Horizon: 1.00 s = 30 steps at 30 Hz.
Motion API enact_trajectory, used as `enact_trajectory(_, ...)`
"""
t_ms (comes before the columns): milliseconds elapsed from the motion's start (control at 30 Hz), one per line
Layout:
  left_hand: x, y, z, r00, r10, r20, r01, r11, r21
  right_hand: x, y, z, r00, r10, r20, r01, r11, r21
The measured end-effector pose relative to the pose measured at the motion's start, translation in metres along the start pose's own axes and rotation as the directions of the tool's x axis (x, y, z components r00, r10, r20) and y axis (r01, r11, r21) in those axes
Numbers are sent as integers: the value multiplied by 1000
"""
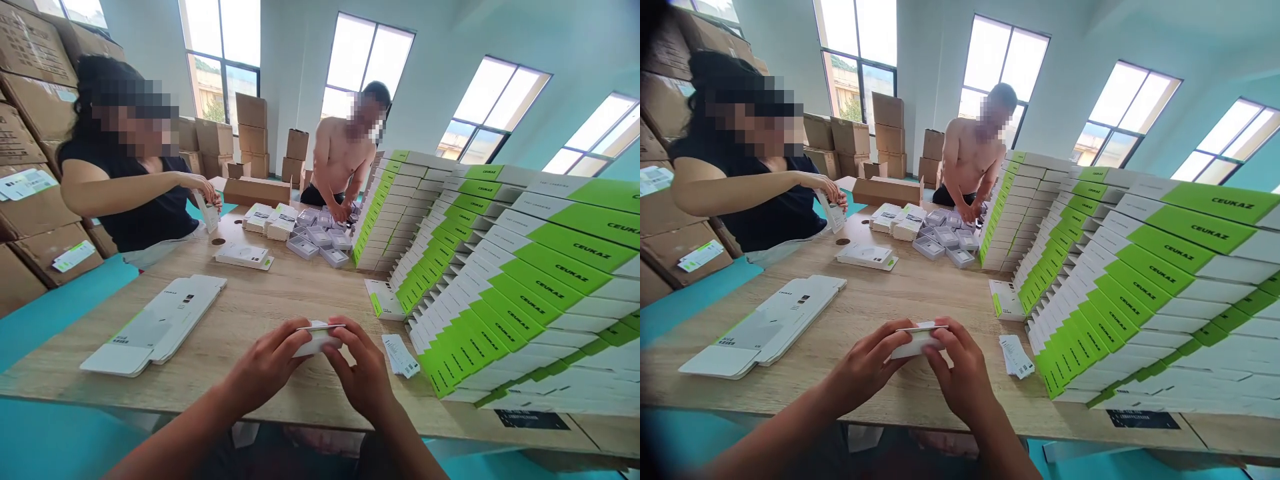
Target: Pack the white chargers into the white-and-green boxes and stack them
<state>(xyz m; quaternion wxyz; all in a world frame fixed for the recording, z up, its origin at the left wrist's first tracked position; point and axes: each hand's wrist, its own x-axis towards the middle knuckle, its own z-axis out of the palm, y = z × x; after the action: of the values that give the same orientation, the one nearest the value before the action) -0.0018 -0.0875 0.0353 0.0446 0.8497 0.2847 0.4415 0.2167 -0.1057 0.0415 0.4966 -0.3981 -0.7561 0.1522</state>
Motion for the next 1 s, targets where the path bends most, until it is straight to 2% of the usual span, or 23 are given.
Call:
enact_trajectory(100, -2, 3, 4, 1000, -1, -11, 1, 1000, 5, 4, -3, -1, 1000, -4, -5, 4, 998, -64)
enact_trajectory(300, -4, -4, 9, 997, 32, -63, -35, 998, -50, 10, -13, 14, 974, 66, -216, -86, 993, -82)
enact_trajectory(400, -4, -15, 5, 996, 52, -76, -55, 997, -50, 13, -5, 14, 966, 46, -255, -72, 993, -94)
enact_trajectory(467, -2, -21, 2, 996, 37, -87, -39, 999, -25, 14, 3, 10, 980, 15, -200, -34, 996, -89)
enact_trajectory(533, 1, -25, 0, 992, 3, -127, -6, 1000, -22, 16, 13, 5, 996, -1, -89, -6, 997, -82)
enact_trajectory(600, 6, -26, -3, 986, -34, -163, 29, 999, -36, 18, 20, 0, 1000, 13, -14, -14, 997, -79)
enact_trajectory(833, 21, -22, -16, 984, -131, -119, 118, 987, -106, 26, 15, -14, 1000, -16, 25, 17, 999, -45)
enact_trajectory(1000, 23, -21, -14, 973, -209, -101, 181, 955, -235, 28, 9, -16, 999, 35, 17, -34, 999, -41)
